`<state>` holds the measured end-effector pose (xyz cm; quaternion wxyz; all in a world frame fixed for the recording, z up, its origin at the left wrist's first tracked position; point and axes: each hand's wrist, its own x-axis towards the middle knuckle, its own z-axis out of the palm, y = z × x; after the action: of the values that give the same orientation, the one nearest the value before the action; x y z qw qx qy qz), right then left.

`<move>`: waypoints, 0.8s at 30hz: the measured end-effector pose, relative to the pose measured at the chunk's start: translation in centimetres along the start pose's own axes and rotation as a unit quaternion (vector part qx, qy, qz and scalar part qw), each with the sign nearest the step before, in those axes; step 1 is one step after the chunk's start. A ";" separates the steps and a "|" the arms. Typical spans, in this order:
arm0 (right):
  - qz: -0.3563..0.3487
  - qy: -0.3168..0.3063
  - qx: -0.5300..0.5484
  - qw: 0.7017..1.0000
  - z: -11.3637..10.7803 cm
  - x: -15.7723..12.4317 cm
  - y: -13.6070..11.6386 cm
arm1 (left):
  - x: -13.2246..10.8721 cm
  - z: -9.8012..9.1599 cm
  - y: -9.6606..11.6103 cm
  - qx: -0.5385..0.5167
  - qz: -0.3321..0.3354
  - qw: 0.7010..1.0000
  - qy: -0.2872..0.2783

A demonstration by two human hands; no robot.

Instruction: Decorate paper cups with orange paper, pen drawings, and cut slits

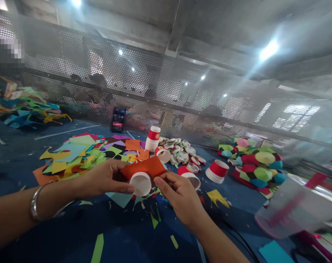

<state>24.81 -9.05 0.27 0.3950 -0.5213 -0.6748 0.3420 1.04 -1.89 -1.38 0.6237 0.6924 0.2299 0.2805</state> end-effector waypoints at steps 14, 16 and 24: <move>0.011 0.016 0.023 1.000 0.2 0.0 0.1 | 0.4 -0.1 -0.1 -0.018 0.042 0.998 0.040; 0.012 0.017 0.021 1.000 0.2 0.1 0.1 | 0.3 -0.1 -0.1 -0.011 0.042 0.998 0.037; 0.008 0.011 -0.020 1.000 0.2 0.0 0.1 | 0.1 0.2 0.3 0.019 0.036 0.999 0.018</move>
<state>24.68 -9.00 0.13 0.3888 -0.5384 -0.6730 0.3255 1.27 -1.98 -1.12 0.5958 0.7067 0.2215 0.3107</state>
